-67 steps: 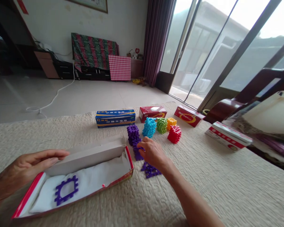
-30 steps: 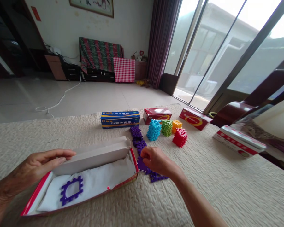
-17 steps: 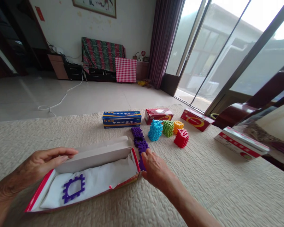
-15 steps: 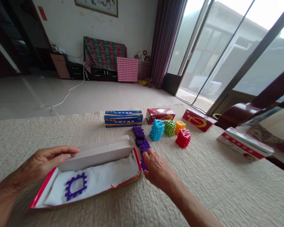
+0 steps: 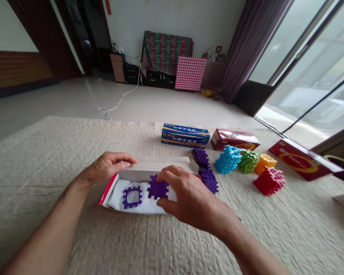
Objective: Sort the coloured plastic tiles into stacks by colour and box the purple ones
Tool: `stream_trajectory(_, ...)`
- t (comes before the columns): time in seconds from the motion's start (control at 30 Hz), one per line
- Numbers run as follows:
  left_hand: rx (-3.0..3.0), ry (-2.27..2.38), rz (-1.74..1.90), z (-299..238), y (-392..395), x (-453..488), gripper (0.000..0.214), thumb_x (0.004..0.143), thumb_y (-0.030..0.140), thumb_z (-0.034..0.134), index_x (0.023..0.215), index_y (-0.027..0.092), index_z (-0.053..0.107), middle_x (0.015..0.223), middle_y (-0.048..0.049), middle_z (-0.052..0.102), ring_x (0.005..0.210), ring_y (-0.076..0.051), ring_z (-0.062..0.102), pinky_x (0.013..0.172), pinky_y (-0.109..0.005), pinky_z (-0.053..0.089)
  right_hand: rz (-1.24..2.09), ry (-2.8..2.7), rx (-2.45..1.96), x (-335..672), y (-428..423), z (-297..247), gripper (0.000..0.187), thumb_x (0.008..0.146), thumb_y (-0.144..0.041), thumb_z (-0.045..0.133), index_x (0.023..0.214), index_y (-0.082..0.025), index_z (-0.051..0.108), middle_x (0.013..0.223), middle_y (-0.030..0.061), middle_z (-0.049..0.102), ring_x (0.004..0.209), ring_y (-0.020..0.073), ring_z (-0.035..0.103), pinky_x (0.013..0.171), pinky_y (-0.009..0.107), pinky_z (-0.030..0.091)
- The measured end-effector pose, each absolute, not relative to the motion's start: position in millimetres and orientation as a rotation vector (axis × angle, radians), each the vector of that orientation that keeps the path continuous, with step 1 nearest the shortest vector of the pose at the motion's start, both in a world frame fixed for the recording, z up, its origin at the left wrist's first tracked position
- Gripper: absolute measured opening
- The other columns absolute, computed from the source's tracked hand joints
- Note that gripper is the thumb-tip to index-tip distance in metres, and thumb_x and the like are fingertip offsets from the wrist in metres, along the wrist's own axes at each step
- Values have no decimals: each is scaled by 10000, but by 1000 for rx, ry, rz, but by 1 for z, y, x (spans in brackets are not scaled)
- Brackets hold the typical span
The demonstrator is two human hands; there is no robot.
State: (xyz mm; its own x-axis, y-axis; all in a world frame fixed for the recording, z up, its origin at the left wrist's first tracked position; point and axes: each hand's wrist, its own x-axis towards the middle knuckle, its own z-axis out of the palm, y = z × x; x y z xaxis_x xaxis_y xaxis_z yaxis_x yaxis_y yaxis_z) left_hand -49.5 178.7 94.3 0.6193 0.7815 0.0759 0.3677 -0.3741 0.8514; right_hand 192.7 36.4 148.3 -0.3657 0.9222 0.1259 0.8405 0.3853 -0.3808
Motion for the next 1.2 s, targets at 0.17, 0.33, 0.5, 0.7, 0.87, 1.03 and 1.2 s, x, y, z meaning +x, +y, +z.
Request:
stream_trajectory(0.17,1975,880,644,92,179,-49,248,774,253,550,939,170,716,960,-40,732,875,-158,655,806,-277,511,507,-2526,-1436,151,68,128,335,727,-262,694,1040,-172,618,1018,70,643,858,191,618,735,312,511)
stream_trajectory(0.33,1965,861,678,91,180,-49,238,770,224,551,932,169,716,957,-39,733,886,-149,656,831,-273,507,456,-2620,-1354,138,82,105,343,723,-316,711,1024,-181,620,1011,77,637,877,213,613,719,318,520)
stream_trajectory(0.5,1987,853,676,91,180,-49,247,773,243,548,940,170,714,957,-43,732,889,-155,658,828,-276,511,472,-2547,-1289,139,79,107,324,749,-305,699,1031,-185,592,1035,68,621,885,183,607,755,301,515)
stream_trajectory(0.7,2020,927,557,92,181,-50,282,798,341,541,973,203,713,969,-27,726,876,-173,654,792,-272,509,228,-2154,-1356,205,55,148,93,878,-246,540,901,-190,611,904,24,632,805,121,595,733,267,482)
stream_trajectory(0.87,2038,992,472,87,187,-51,320,796,415,540,987,224,710,1014,-16,720,957,-200,637,881,-301,476,-96,-1810,-1671,287,25,130,116,882,-244,522,824,-195,610,804,12,613,731,123,580,678,272,473)
stream_trajectory(1.03,2029,1042,451,80,191,-53,368,780,473,537,1000,233,708,1072,-21,707,1030,-228,613,955,-338,439,-228,-1788,-1791,319,2,65,178,896,-228,496,1028,-219,615,1017,70,606,891,173,602,761,324,505)
stream_trajectory(1.2,2043,1076,453,79,192,-54,413,740,534,550,978,245,724,1083,-24,708,1045,-258,611,968,-361,447,-287,-1920,-1842,316,-4,42,386,823,-271,604,1201,-218,545,1164,108,557,1059,249,537,906,441,471)
